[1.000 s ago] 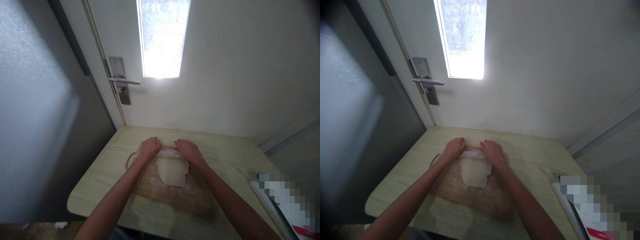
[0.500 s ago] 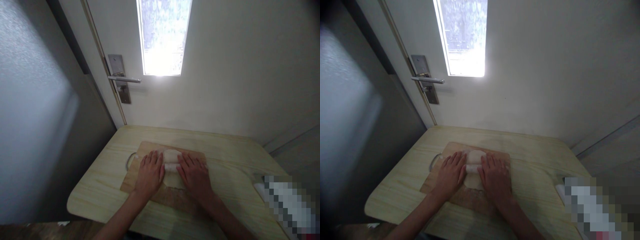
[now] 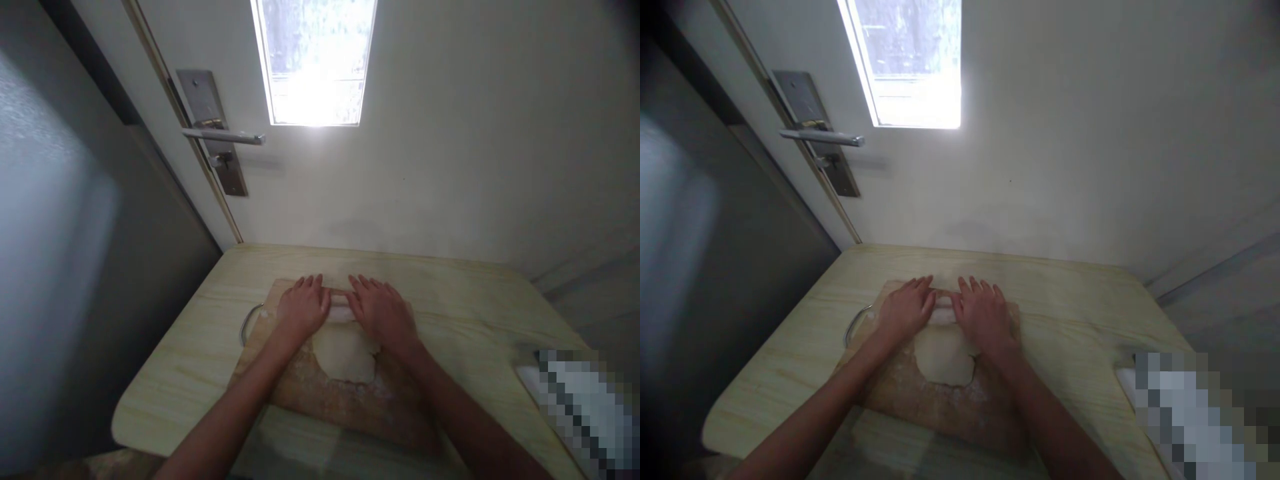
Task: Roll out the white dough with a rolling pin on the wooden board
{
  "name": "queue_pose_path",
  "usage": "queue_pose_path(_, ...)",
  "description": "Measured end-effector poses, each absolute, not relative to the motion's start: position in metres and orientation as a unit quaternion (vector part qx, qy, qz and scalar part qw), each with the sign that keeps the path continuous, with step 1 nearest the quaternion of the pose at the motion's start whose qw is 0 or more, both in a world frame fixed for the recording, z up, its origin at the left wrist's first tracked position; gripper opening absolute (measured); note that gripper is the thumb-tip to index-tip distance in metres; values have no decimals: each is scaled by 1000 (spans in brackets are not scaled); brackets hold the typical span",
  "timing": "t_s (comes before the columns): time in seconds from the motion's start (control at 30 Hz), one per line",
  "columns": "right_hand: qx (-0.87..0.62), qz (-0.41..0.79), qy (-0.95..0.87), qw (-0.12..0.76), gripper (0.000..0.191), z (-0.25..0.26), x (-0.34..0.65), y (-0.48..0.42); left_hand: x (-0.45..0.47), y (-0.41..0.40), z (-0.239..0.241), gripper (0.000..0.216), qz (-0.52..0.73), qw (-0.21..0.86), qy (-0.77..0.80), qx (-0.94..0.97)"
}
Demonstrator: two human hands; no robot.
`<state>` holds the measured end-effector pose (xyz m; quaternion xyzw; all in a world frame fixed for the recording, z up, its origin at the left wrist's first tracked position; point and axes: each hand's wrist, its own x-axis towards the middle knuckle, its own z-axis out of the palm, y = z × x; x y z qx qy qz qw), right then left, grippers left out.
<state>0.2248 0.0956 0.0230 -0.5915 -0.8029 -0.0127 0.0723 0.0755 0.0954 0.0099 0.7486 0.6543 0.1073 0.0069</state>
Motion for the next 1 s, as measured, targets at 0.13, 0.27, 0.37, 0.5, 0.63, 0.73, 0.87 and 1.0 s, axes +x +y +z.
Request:
queue_pose_path(0.13, -599, 41, -798, 42, 47, 28, 224, 115, 75, 114, 12, 40, 99, 24, 672, 733)
queue_pose_path(0.27, -609, 51, -791, 31, 48, 28, 221, 132, 74, 126, 13, 36, 101, 26, 692, 714)
queue_pose_path(0.37, -623, 22, -781, 40, 49, 28, 219, 138, 73, 130, 13, 34, 101, 24, 698, 708)
queue_pose_path(0.5, -627, 21, -778, 31, 52, 28, 217, 145, 71, 136, 11, 36, 94, 35, 709, 698)
queue_pose_path(0.63, -614, 44, -788, 10, 48, 24, 218, 156, 69, 146, 8, 36, 89, 49, 707, 700)
queue_pose_path(0.73, -606, 47, -794, 9, 45, 20, 218, 164, 66, 153, 6, 32, 95, 45, 706, 701)
queue_pose_path(0.87, -611, 34, -791, 18, 45, 19, 216, 172, 64, 162, 5, 29, 103, 36, 708, 698)
queue_pose_path(1.0, -619, 5, -784, 44, 43, 23, 213, 172, 63, 166, 7, 29, 114, 22, 713, 692)
